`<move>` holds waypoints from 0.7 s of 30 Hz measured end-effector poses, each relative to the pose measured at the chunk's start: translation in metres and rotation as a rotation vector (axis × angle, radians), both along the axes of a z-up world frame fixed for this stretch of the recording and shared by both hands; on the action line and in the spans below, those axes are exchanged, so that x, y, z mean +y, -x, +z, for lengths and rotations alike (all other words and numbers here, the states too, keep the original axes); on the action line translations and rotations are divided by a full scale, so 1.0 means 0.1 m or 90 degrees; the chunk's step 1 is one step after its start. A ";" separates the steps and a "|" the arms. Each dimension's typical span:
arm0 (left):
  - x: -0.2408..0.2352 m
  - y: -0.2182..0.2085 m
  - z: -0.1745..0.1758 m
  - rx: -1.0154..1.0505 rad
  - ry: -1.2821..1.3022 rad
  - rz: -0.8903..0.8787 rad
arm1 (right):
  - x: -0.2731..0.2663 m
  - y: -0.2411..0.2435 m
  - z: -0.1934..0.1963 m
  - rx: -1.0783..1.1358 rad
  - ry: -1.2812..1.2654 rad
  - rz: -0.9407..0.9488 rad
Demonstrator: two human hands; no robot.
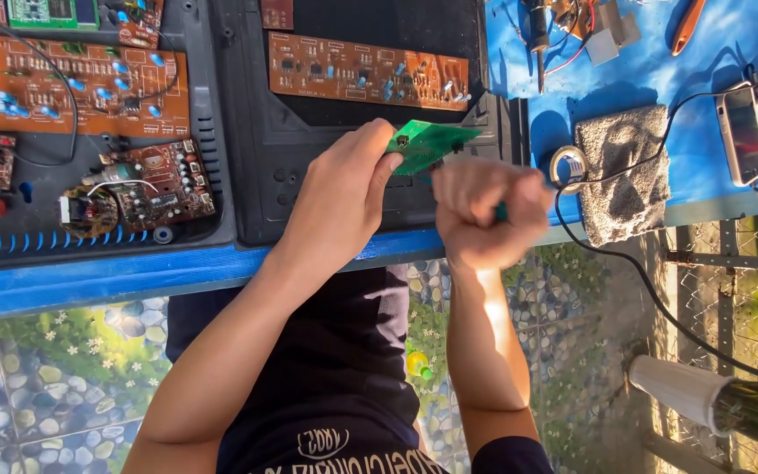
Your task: The person cleans a green circuit board using a teal marker-like tool. They hold the board in their left hand and scrub its surface with the tool in their right hand, focusing on specific areas and flipping the board to clean different sides.
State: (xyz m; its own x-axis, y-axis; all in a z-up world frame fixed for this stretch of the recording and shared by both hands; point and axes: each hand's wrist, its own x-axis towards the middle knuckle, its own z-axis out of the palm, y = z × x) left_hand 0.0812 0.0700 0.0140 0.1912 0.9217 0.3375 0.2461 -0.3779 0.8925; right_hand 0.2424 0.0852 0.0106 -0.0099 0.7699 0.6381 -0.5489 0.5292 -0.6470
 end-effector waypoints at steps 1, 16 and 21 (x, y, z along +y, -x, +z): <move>-0.01 0.00 -0.01 0.000 -0.003 -0.001 | -0.06 -0.01 0.03 0.000 -0.003 -0.001; 0.01 -0.05 -0.10 -0.006 -0.020 -0.004 | -0.13 0.00 0.16 0.020 -0.001 -0.042; 0.00 -0.08 -0.18 0.003 -0.032 0.005 | -0.06 -0.03 -0.06 0.011 0.021 -0.042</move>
State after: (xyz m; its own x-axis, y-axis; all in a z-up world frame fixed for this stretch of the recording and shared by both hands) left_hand 0.0887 0.0699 -0.0044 0.1863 0.9051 0.3822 0.2529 -0.4201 0.8715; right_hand 0.2454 0.0791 0.0051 0.0518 0.7894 0.6117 -0.5246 0.5427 -0.6559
